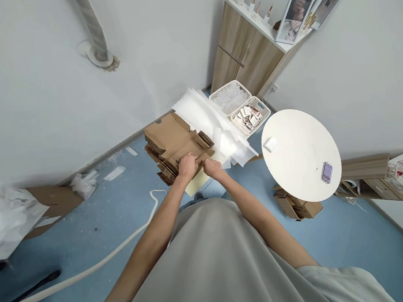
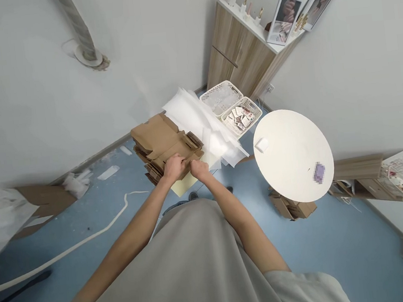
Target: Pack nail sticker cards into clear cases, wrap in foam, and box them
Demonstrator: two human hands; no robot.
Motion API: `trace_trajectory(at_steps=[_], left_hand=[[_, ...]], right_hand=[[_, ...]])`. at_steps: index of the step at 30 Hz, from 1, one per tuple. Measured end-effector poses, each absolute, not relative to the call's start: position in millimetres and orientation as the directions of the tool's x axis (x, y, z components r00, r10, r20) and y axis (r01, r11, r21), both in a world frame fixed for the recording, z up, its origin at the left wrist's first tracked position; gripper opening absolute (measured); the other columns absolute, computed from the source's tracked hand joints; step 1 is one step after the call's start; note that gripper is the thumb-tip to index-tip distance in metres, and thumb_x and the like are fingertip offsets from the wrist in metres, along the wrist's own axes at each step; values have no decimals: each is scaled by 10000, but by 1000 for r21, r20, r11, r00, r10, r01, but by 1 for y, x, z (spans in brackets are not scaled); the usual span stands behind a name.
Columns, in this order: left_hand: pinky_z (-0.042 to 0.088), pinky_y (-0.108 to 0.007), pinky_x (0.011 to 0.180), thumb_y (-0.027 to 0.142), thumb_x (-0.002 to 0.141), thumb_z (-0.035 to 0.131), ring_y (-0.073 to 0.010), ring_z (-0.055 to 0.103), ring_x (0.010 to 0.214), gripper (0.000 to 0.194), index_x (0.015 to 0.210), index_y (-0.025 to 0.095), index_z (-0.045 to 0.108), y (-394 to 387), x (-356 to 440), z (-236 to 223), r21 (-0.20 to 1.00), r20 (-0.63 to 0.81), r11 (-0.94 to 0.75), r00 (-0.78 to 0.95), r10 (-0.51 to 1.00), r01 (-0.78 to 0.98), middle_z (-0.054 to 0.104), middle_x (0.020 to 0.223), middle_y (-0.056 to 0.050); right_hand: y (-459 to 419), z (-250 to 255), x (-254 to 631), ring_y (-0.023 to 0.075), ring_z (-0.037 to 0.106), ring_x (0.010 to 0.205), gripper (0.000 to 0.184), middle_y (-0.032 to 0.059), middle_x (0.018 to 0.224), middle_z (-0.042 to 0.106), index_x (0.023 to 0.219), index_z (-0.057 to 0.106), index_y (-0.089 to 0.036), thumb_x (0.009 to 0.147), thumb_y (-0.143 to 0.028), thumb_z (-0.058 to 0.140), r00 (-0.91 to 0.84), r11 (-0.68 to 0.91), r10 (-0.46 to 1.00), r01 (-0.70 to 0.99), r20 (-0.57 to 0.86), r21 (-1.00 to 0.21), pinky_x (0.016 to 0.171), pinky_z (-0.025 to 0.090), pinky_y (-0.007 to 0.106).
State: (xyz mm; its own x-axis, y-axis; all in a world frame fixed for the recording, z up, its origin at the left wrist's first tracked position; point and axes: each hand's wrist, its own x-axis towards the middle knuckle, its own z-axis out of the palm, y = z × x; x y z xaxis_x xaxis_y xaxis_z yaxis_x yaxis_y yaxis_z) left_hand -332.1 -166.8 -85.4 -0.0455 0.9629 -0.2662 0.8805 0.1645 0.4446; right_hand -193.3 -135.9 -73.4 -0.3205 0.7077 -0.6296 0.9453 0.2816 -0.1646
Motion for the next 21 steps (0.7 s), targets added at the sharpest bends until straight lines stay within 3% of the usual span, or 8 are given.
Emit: trace_trajectory(at_steps=[3, 6, 10, 13, 15, 18, 21], left_hand=[[598, -420, 1038, 194, 1009, 584, -311, 770, 1132, 279, 1044, 166, 859, -172, -336, -75, 586, -117, 155, -106, 987, 795, 804, 1240, -147], [613, -435, 1080, 234, 1050, 565, -284, 786, 1165, 312, 1173, 198, 849, -178, -345, -53, 711, 119, 68, -215, 969, 700, 818, 1285, -112], [587, -463, 1174, 285, 1121, 490, -264, 737, 1325, 388, 1357, 199, 786, -183, -357, -10, 720, 422, -151, -255, 870, 677, 794, 1367, -99], [562, -465, 1220, 272, 1155, 428, -238, 691, 1400, 430, 1462, 224, 725, -184, -357, 22, 637, 565, -300, -166, 808, 710, 751, 1452, -87], [547, -484, 1241, 248, 1165, 386, -229, 653, 1447, 460, 1519, 243, 680, -182, -351, 35, 569, 626, -392, -72, 776, 723, 735, 1481, -78], [527, -525, 1262, 240, 1175, 338, -233, 606, 1495, 491, 1564, 260, 637, -172, -332, 40, 490, 671, -512, 70, 738, 706, 725, 1495, -77], [514, -544, 1272, 248, 1182, 306, -243, 585, 1513, 505, 1573, 254, 626, -154, -300, 35, 440, 685, -638, 223, 694, 632, 715, 1505, -89]], right_hand=[[-138, -70, -191, 299, 744, 1259, 421, 152, 1347, 766, 1435, 653, -246, 1113, -195, 387, -333, 306, 693, 939, -639, -158, 982, 577, 402], [-149, -70, -195, 294, 744, 1262, 521, 196, 1342, 763, 1574, 536, -180, 1080, -112, 383, -344, 341, 704, 931, -621, -129, 997, 572, 398], [-161, -69, -202, 313, 747, 1258, 625, 258, 1332, 754, 1689, 376, -92, 1066, -99, 415, -365, 352, 712, 925, -600, -144, 1003, 572, 407], [-149, -53, -186, 318, 779, 1167, 481, 208, 1263, 794, 1580, 557, -169, 1118, -276, 479, -400, 264, 751, 911, -525, -317, 954, 581, 393], [-133, -30, -158, 264, 803, 1034, 410, 155, 1150, 823, 1307, 744, -183, 1159, -392, 424, -365, 129, 852, 841, -375, -525, 938, 572, 341], [-110, 23, -96, 191, 763, 763, 686, 120, 989, 821, 1084, 793, -159, 1147, -646, 314, -107, -40, 986, 594, -128, -803, 809, 572, 299], [-106, 80, -29, 192, 717, 700, 737, 85, 876, 797, 1063, 814, -163, 992, -834, 518, 95, -24, 995, 461, 22, -887, 695, 554, 295]])
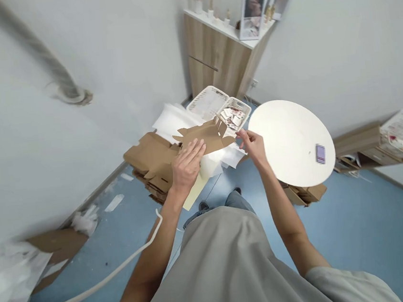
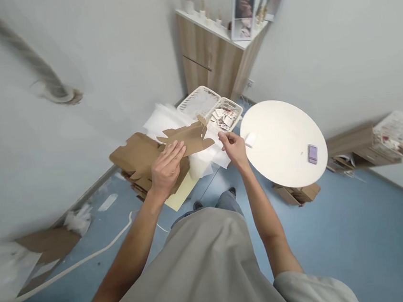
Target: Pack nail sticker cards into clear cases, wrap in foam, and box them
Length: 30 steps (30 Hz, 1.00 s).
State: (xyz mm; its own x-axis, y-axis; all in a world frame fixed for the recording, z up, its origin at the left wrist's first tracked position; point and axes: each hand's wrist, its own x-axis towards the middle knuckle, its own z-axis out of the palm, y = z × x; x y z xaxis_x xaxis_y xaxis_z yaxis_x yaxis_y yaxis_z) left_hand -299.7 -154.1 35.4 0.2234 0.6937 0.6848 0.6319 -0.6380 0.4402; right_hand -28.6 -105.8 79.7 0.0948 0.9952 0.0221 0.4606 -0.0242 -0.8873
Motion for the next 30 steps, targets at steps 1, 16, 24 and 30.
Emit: trace_trajectory(at_steps=[1, 16, 24, 30], left_hand=[[513, -541, 1274, 246, 1182, 298, -244, 578, 1518, 510, 1573, 249, 626, -147, -286, 34, 427, 685, -682, 280, 672, 594, 710, 1512, -93], [555, -508, 1250, 151, 1166, 338, -243, 553, 1520, 490, 1592, 215, 571, -72, -15, -21, 355, 553, -930, 781, 290, 94, 683, 1528, -112], [497, -486, 1296, 121, 1156, 379, -226, 477, 1568, 516, 1643, 234, 509, -33, 119, -44, 403, 477, -915, 849, 227, 18, 618, 1597, -107], [512, -494, 1277, 155, 1155, 340, -197, 532, 1548, 490, 1570, 225, 591, -16, 180, -99, 507, 336, -862, 914, 227, 28, 665, 1556, -118]], right_hand=[[-109, 94, -9, 191, 706, 686, 711, 75, 848, 789, 1037, 821, -165, 946, -834, 598, 131, -32, 991, 460, 32, -887, 682, 552, 297], [-165, 44, 239, 171, 661, 555, 192, 54, 712, 795, 721, 803, -184, 761, -268, 635, 540, -532, 779, 299, -319, -792, 478, 471, 250], [-158, 9, 358, 235, 796, 807, 167, 52, 812, 834, 869, 779, -208, 782, -325, 697, 736, -574, 612, 161, -289, -803, 699, 584, 285], [-155, -48, 401, 246, 802, 873, 339, 65, 897, 849, 1123, 726, -186, 828, -340, 661, 802, -599, 530, 124, -276, -791, 843, 586, 317]])
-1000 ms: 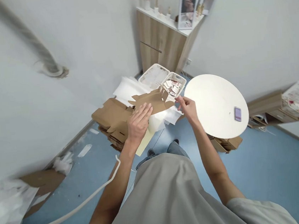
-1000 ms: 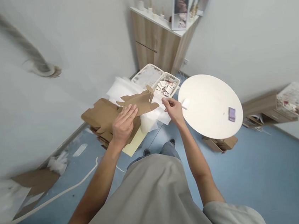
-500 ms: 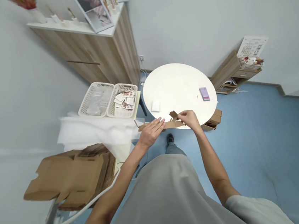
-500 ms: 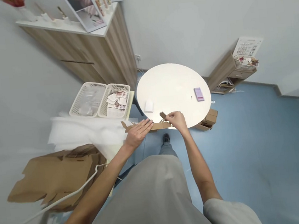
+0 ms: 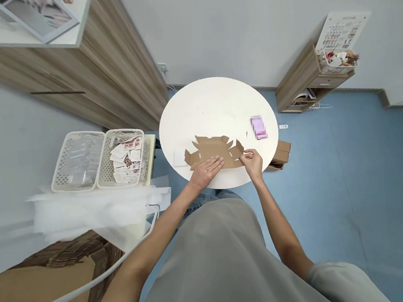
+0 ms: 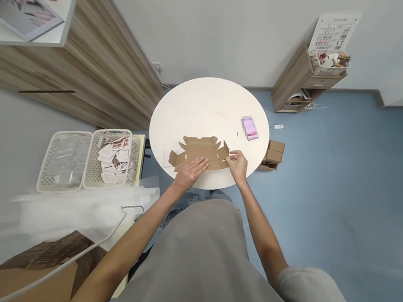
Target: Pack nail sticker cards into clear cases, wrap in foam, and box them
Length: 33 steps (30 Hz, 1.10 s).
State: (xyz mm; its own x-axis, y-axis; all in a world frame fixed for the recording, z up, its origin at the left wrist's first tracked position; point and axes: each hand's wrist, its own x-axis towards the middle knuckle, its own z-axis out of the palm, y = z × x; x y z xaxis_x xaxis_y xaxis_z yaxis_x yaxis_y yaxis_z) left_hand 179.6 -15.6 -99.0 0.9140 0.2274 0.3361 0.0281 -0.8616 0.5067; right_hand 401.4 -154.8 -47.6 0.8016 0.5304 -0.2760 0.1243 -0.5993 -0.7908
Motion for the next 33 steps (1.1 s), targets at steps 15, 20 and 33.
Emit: trace_trajectory(at_steps=[15, 20, 33], left_hand=[[400, -486, 1322, 39, 925, 483, -294, 479, 1600, 670, 1574, 169, 585, -31, 195, -197, 552, -369, -700, 886, 282, 453, 566, 1659, -175], [322, -524, 1356, 26, 855, 555, -370, 365, 1657, 800, 1643, -11, 421, -23, 176, -213, 473, -422, -624, 782, 459, 622, 357, 1732, -346], [420, -445, 1282, 150, 926, 716, -309, 537, 1558, 622, 1535, 232, 621, 14, 167, -204, 562, -526, -408, 691, 496, 720, 539, 1682, -148]], right_hand=[[-165, -174, 416, 273, 766, 1158, 369, 133, 1164, 821, 1230, 734, -137, 902, -235, 595, 613, -881, 464, 247, -639, -403, 986, 573, 327], [-137, -164, 427, 347, 592, 1427, 627, 285, 1536, 589, 1570, 507, -30, 988, -260, 550, 680, -798, 593, 428, -431, -424, 1193, 487, 451], [-41, -163, 407, 306, 697, 1215, 1154, 259, 1587, 473, 1778, -148, -182, 971, -306, 667, 427, -735, 667, 513, -610, -444, 1056, 554, 388]])
